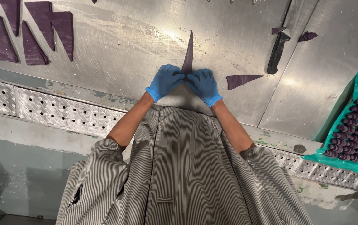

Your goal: Rolling triangular pieces of purple dough into a specific shape and placing them on a tray.

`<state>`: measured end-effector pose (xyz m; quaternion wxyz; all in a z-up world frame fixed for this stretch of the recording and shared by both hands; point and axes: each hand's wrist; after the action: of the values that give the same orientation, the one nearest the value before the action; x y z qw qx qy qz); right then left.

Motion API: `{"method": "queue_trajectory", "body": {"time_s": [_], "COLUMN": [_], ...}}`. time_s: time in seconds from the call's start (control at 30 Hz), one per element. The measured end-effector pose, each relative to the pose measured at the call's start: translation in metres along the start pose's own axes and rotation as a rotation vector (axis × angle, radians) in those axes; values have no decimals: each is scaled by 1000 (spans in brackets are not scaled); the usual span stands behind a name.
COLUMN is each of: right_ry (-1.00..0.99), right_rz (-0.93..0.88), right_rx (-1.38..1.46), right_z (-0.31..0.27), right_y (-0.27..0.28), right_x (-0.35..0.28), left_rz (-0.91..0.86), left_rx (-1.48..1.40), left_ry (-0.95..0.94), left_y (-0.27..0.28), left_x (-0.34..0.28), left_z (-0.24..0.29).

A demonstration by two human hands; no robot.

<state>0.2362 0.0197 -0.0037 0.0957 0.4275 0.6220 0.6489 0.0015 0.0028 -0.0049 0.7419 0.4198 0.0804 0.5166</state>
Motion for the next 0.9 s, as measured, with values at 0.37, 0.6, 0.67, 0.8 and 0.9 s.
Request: {"method": "queue_trajectory", "body": {"time_s": [0.37, 0.6, 0.67, 0.8, 0.9], "right_ry": [15, -36, -53, -23, -24], "right_rz": [6, -42, -41, -32, -18], "right_rx": [-108, -19, -1, 7, 34], "right_z": [3, 6, 8, 13, 16], "right_y": [-3, -7, -7, -6, -3], "right_x": [7, 9, 11, 14, 18], "left_rz": [5, 23, 21, 11, 21], "left_rx": [-113, -101, -87, -109, -116], "left_ry": [81, 62, 45, 97, 93], "left_y": [4, 9, 9, 12, 12], "left_x": [10, 17, 20, 27, 29], "left_z": [-3, -1, -1, 0, -3]}}
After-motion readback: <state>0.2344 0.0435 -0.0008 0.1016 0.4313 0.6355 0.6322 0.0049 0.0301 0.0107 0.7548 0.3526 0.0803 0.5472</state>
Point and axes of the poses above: each hand's wrist, its own x-axis towards the middle knuckle, its own y-axis out of the back of the hand, z = x × y, and after that the axes turned 8 degrees about -x, right-handed
